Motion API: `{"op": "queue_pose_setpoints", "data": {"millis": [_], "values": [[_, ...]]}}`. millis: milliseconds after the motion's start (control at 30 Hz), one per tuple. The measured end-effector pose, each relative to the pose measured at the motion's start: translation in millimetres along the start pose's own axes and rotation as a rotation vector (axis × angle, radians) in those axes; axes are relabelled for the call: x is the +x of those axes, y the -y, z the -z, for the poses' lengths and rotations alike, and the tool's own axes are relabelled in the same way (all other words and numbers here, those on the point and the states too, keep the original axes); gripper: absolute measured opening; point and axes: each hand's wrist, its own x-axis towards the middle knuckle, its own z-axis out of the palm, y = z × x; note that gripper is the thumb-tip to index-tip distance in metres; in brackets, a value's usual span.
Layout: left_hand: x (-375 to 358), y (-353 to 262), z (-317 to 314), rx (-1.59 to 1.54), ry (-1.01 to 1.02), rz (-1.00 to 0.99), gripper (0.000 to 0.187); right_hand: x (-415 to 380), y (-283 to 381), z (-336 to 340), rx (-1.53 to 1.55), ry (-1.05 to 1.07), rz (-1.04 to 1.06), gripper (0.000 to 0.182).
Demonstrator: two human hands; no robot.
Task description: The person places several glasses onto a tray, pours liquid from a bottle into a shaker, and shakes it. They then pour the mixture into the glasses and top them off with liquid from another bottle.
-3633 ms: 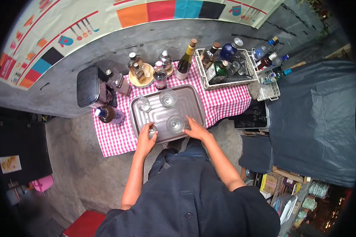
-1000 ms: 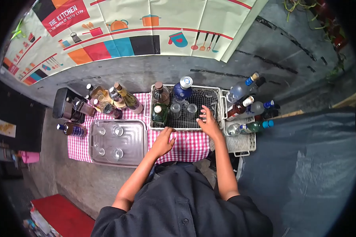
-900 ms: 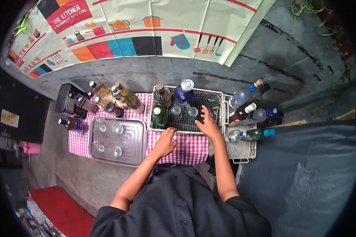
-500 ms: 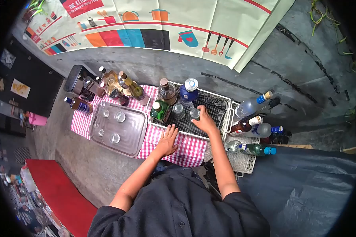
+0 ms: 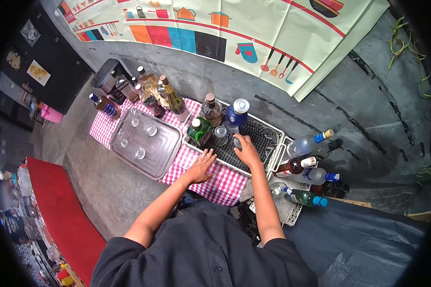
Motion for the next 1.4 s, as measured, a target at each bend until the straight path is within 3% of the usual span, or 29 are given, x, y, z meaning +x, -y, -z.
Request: {"op": "queue_pose_setpoints", "data": {"millis": [200,667,733,800,867,967,1067,1200,1400], "values": [[3.2,8.3,-6.5,-0.031,-0.023,-0.033,0.089,-9.4,4.1,8.5,0.08,0.002,-0.016,0.051],[3.4,7.6,-2.9,-0.056,-0.03,-0.043,0.085,-72.4,24.5,27.1,0.277,-0.231,0.046,0.049],[2.9,5.6,-3.7,-0.094,-0.066,-0.031,0.08,-85.6,16.1,12.5,0.767,-0.307,-0.022,0.049],[4.2,8.3,-7.7,-0.173,-0.116,-0.02,0.074,-101.7,7.9,-1.2,1.008,-0.332,-0.032,0.057],[-8.7,-7.6,0.2,-0.361,-0.175,-0.029,0.07,-123.0,7.5,-15.1,1.223,-0.349,-0.061,0.05],[-35.1,-28.2,16.5,-0.674,-0.005,-0.016,0.075,-150.8,33.9,-25.7,1.544,-0.304,-0.121,0.043],[-58.9,-34.1,20.0,-0.809,0.112,-0.045,0.089,-166.9,48.1,-39.4,1.736,-0.186,-0.207,0.049],[-78.1,-42.8,43.5,-0.733,0.085,-0.085,0.094,-170.8,47.6,-67.7,1.804,-0.054,-0.333,0.052],[-90.4,-49.0,66.1,-0.535,-0.065,-0.192,0.09,-155.4,68.3,-73.3,1.905,0.162,-0.354,0.058]]}}
